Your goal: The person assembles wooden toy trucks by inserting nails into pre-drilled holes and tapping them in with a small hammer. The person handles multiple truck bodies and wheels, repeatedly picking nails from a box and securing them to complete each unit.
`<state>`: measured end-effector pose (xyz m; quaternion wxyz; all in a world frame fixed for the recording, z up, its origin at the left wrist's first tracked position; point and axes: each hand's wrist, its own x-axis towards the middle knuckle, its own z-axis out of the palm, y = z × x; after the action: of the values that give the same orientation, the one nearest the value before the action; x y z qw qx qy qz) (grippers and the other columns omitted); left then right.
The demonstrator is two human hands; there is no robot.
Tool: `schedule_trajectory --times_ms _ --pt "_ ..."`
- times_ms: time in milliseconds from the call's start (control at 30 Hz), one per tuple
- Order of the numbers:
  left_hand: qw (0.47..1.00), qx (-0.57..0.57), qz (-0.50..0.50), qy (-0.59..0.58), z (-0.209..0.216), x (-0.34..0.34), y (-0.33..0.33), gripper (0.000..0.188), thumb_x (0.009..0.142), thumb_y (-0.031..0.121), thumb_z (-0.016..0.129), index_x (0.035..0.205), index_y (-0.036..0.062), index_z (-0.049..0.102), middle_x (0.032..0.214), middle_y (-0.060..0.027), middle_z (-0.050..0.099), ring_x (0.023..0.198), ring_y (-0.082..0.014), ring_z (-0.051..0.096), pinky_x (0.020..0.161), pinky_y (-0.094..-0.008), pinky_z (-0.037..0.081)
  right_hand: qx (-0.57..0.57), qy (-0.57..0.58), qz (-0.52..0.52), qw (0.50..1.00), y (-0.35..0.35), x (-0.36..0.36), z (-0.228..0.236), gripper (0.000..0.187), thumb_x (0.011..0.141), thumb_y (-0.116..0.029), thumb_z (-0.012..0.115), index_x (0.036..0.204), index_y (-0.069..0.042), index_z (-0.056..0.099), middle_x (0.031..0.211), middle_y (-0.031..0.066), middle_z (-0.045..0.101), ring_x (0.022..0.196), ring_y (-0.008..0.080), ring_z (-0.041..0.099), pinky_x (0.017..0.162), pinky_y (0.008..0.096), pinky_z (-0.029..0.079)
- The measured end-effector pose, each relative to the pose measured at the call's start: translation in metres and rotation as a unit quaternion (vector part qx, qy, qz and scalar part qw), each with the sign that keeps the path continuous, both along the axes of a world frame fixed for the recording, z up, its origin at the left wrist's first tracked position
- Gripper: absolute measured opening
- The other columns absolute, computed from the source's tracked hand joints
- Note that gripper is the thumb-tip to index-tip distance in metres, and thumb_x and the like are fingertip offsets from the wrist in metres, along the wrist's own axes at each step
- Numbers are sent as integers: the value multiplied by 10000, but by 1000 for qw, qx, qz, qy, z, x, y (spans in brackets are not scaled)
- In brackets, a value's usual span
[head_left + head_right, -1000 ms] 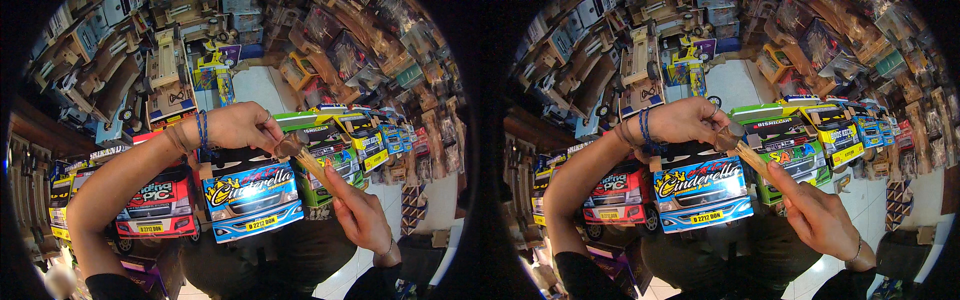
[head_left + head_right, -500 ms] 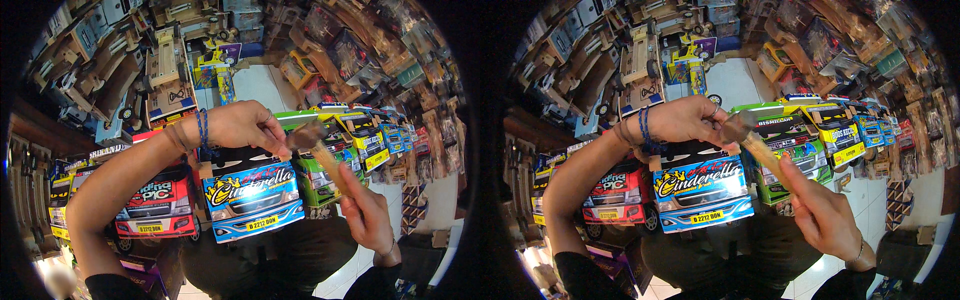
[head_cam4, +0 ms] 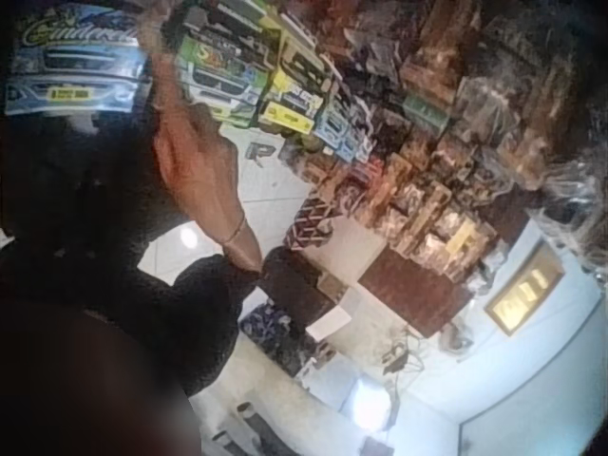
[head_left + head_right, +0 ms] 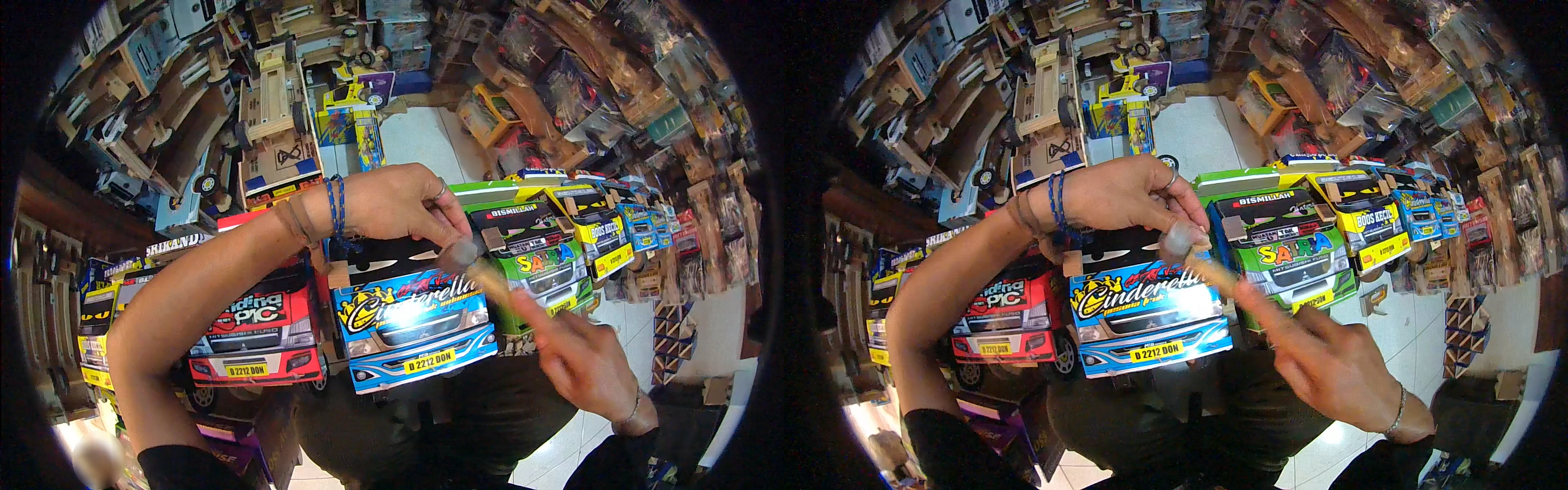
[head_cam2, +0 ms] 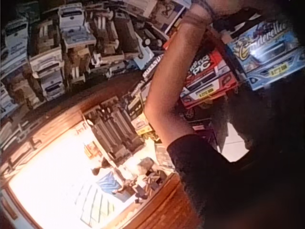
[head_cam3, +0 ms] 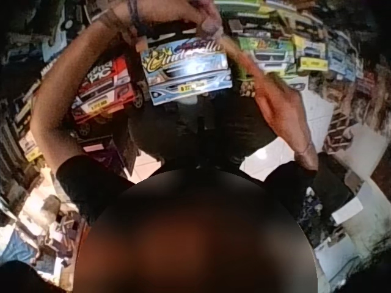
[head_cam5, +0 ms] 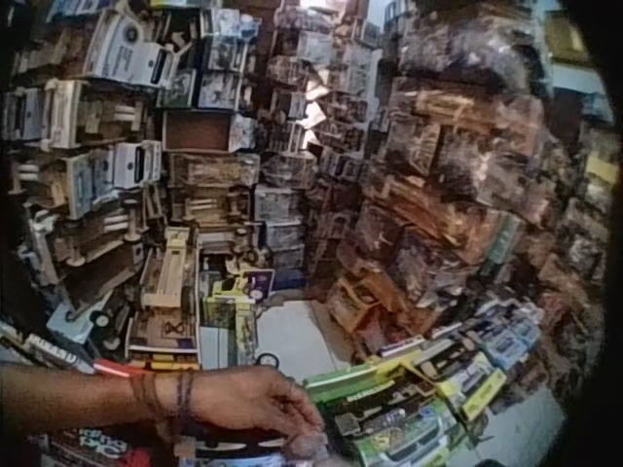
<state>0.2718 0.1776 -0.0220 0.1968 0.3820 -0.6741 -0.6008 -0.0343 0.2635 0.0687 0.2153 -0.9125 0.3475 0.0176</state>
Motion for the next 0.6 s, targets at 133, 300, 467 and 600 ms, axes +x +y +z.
schedule_trajectory --times_ms 133,300,467,600 --pt "999 -19 0 -31 1 1 0 428 849 399 832 1058 30 771 877 -7 746 753 -79 615 674 -258 504 -57 -79 -10 995 0 6 4 802 838 63 637 1577 -117 380 859 129 643 660 297 643 601 397 543" --pt "1000 12 11 -8 3 2 2 434 847 378 837 1071 14 760 887 -8 752 791 -83 639 695 -248 503 14 91 8 996 -4 5 11 798 843 91 587 1584 -89 350 951 186 687 756 339 672 657 406 554" --pt "1000 -14 -6 8 -3 2 -1 415 862 349 823 1099 16 754 875 2 738 795 -84 644 691 -245 504 -70 -80 -45 993 -5 5 10 789 852 84 583 1582 -116 361 948 180 686 785 344 679 700 431 558" --pt "998 -35 -36 -35 0 6 -3 348 929 312 758 1129 29 737 934 17 718 852 -56 601 773 -240 487 21 -42 -37 998 -2 5 6 613 937 51 537 1532 -37 421 1044 198 717 803 348 699 744 406 549"
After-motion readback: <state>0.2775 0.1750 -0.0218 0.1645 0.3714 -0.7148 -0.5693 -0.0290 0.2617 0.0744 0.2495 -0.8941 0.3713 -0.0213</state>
